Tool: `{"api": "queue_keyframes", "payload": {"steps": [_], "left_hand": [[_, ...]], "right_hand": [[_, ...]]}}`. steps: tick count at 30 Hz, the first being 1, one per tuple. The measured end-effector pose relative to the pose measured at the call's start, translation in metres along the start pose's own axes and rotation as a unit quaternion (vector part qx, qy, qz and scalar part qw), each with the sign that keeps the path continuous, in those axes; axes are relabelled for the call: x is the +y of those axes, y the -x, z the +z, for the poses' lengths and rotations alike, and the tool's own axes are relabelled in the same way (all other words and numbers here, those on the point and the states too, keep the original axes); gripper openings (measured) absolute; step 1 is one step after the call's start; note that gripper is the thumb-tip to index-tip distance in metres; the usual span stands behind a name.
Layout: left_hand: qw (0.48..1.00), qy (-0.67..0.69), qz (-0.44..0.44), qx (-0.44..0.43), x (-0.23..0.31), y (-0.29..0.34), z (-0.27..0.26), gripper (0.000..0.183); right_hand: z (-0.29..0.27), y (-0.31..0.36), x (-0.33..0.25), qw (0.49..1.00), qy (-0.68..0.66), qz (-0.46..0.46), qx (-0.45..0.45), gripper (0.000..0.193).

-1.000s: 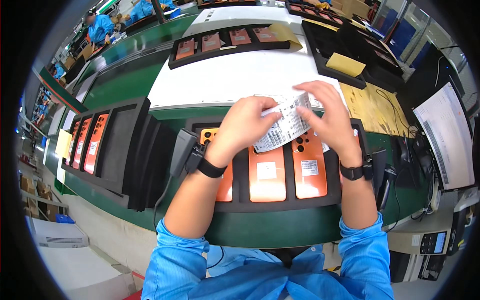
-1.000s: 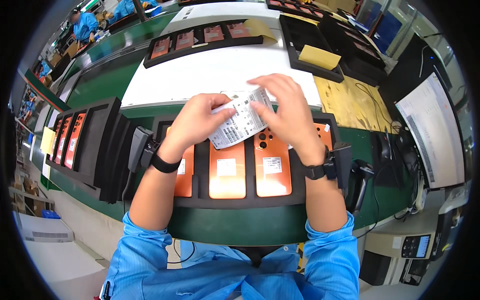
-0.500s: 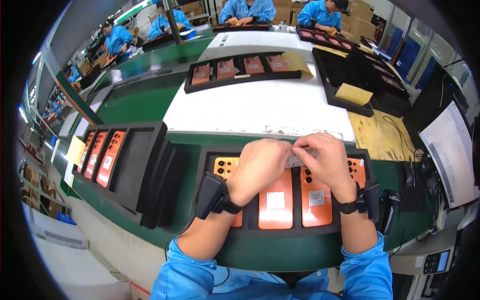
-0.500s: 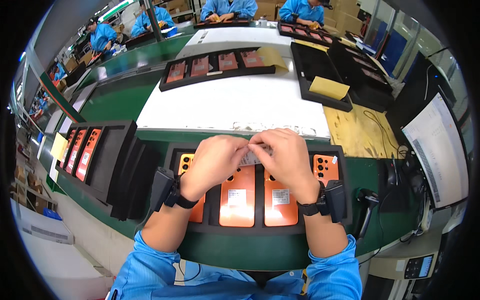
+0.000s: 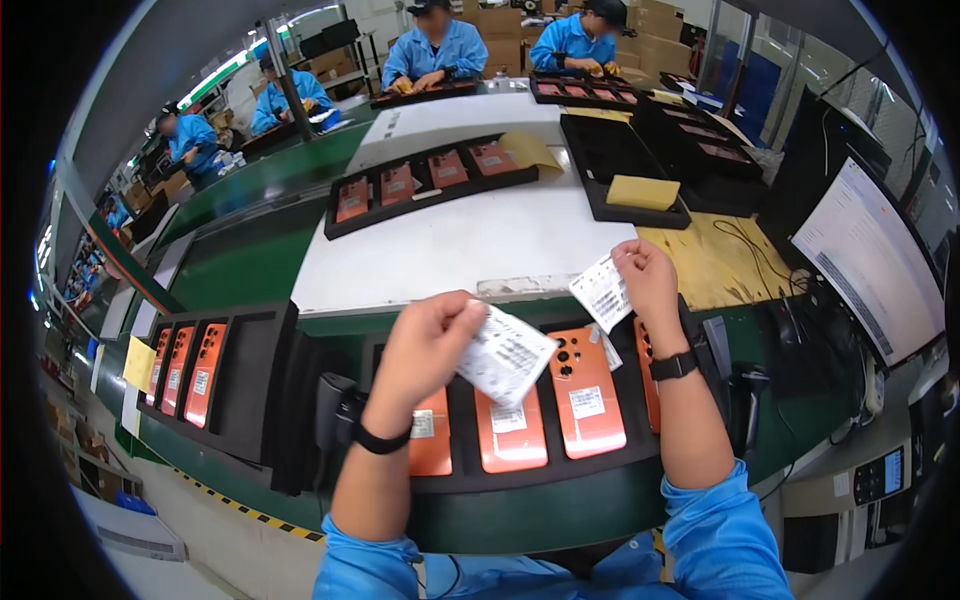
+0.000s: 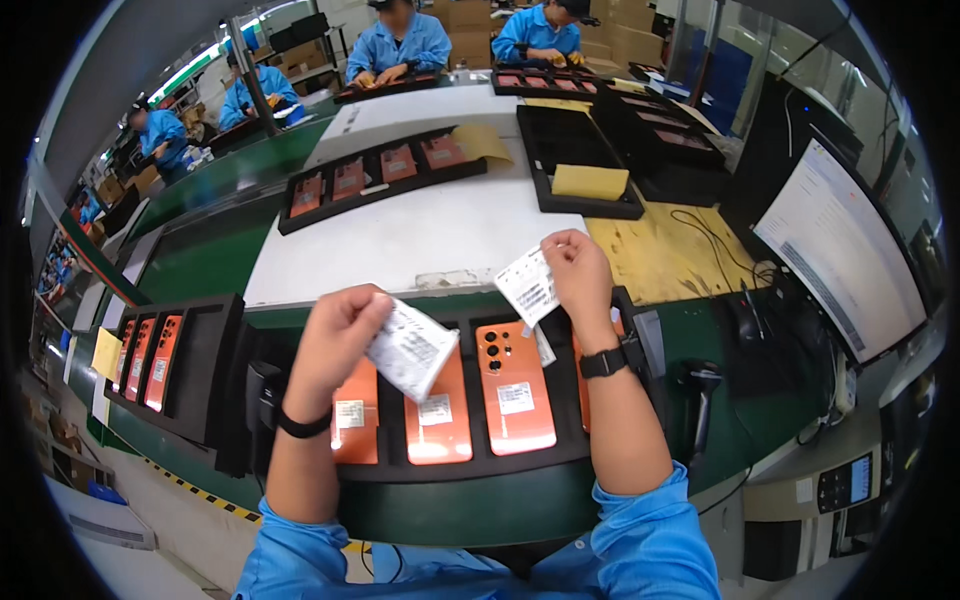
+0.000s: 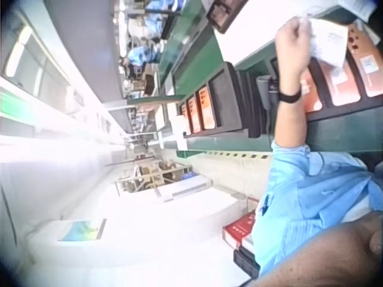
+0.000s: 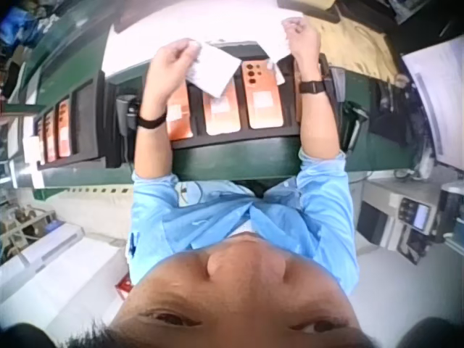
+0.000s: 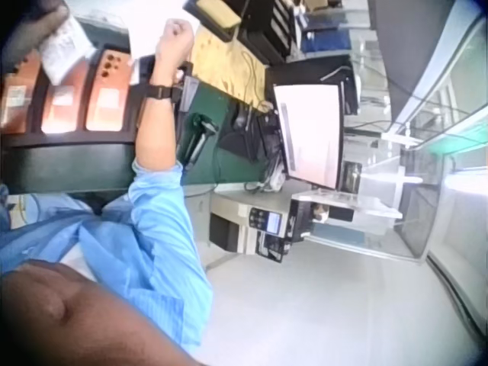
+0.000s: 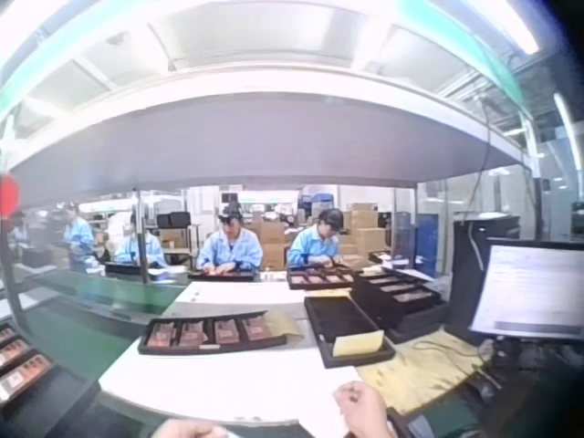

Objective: Scanning barcodes on the back of smartphones and applying product labels.

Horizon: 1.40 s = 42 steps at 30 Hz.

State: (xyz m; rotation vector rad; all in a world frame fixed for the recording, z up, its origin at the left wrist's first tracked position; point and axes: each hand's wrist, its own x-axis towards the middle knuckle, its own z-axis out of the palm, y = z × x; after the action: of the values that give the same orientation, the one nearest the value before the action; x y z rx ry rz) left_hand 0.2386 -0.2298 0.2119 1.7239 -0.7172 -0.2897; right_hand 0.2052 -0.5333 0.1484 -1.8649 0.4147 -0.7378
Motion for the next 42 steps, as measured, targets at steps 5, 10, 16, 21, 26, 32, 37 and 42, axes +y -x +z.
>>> {"api": "queue_keyframes", "payload": {"steps": [5, 10, 16, 21, 26, 32, 37, 42], "left_hand": [[0.934, -0.152, 0.136, -0.293, -0.043, 0.021, 0.026, 0.023], [0.884, -0.29, 0.229, -0.287, -0.039, 0.021, 0.043, 0.013], [0.891, -0.324, 0.223, -0.227, -0.02, 0.03, 0.025, 0.009], [0.908, -0.294, 0.232, -0.189, -0.016, 0.031, 0.017, 0.007], [0.918, -0.272, 0.225, -0.182, -0.017, 0.023, 0.011, 0.007], [0.927, -0.244, 0.216, -0.186, -0.016, 0.018, 0.0, 0.01], [0.93, -0.237, 0.228, -0.167, -0.017, 0.029, 0.0, 0.011], [0.922, -0.245, 0.243, -0.173, -0.023, 0.026, 0.002, 0.01]], "right_hand": [[-0.011, -0.005, 0.002, 0.981, -0.143, 0.051, -0.122, 0.032], [-0.003, 0.007, -0.014, 0.969, -0.143, 0.091, -0.181, 0.032], [0.025, 0.038, -0.016, 0.975, -0.07, 0.066, -0.199, 0.029], [0.029, 0.051, -0.032, 0.96, 0.154, -0.015, -0.235, 0.029], [0.025, 0.052, -0.031, 0.964, 0.15, -0.073, -0.209, 0.021], [-0.006, 0.044, -0.042, 0.889, 0.327, -0.031, -0.319, 0.044], [-0.002, 0.055, -0.041, 0.871, 0.317, -0.099, -0.363, 0.036], [0.009, 0.048, -0.033, 0.908, 0.121, 0.005, -0.401, 0.015]]}}
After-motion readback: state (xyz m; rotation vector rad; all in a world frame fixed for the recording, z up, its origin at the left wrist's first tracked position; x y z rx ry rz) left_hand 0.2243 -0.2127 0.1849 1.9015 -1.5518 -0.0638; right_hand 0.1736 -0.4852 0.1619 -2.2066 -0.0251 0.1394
